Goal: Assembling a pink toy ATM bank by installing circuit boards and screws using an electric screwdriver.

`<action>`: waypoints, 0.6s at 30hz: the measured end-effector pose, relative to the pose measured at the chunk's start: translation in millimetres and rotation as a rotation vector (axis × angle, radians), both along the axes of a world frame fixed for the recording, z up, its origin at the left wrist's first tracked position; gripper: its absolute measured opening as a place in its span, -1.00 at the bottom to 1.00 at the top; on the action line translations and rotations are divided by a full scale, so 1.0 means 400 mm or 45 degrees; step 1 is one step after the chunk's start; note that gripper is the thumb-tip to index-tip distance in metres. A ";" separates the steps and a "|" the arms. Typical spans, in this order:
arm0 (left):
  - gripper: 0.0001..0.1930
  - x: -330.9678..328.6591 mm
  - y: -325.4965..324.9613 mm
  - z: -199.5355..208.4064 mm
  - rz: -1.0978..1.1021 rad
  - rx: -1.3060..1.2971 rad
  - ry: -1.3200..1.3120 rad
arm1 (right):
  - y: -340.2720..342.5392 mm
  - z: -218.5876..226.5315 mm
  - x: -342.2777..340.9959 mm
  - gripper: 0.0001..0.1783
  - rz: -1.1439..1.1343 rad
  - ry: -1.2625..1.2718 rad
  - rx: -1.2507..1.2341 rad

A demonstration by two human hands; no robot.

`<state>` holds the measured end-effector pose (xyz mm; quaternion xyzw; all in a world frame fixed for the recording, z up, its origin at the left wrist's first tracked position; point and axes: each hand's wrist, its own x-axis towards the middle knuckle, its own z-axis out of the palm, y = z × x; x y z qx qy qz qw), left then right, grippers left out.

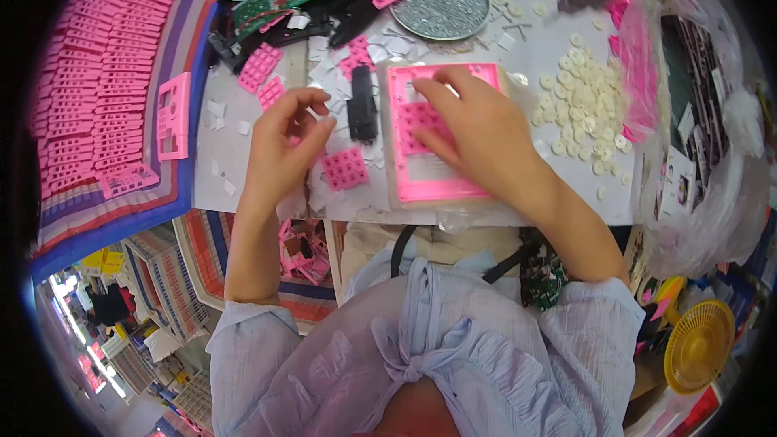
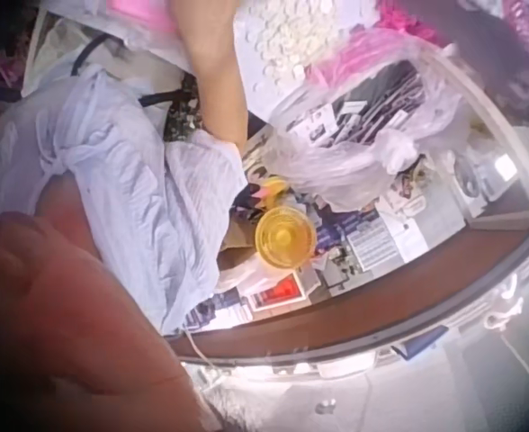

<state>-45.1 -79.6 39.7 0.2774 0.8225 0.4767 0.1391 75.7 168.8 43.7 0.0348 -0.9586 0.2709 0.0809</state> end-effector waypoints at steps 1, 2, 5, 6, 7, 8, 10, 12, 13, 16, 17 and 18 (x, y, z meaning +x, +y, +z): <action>-0.70 -0.041 0.006 -0.012 0.011 -0.042 0.120 | 0.006 0.001 0.011 -0.36 0.095 0.019 0.079; -0.76 -0.079 0.006 -0.012 0.080 -0.097 0.257 | 0.013 0.007 0.024 -0.28 0.199 0.043 0.151; -0.81 -0.229 0.006 0.009 0.250 -0.180 0.639 | -0.018 -0.005 0.062 0.02 0.376 -0.115 0.318; -0.78 -0.276 0.008 0.015 0.322 -0.262 0.682 | -0.034 -0.021 0.069 0.06 0.383 -0.162 0.347; -0.73 -0.325 0.010 0.017 0.394 -0.345 0.724 | -0.044 -0.031 0.074 0.10 0.389 -0.209 0.376; -0.66 -0.379 0.005 0.015 0.486 -0.450 0.763 | -0.047 -0.032 0.078 0.12 0.372 -0.226 0.379; -0.46 -0.487 -0.029 0.015 0.641 -0.699 0.656 | -0.053 -0.036 0.084 0.12 0.368 -0.225 0.384; -0.37 -0.567 -0.034 0.000 0.568 -0.901 0.419 | -0.055 -0.038 0.078 0.13 0.361 -0.218 0.388; -0.32 -0.565 -0.017 0.013 0.523 -0.992 0.290 | -0.053 -0.040 0.081 0.13 0.358 -0.226 0.392; -0.23 -0.578 0.037 0.029 0.493 -1.139 0.110 | -0.050 -0.040 0.084 0.13 0.349 -0.219 0.382; -0.24 -0.587 0.037 0.022 0.483 -1.145 0.092 | -0.050 -0.040 0.084 0.13 0.348 -0.211 0.374; -0.31 -0.587 0.027 0.013 0.553 -0.963 0.148 | -0.049 -0.039 0.082 0.12 0.356 -0.203 0.370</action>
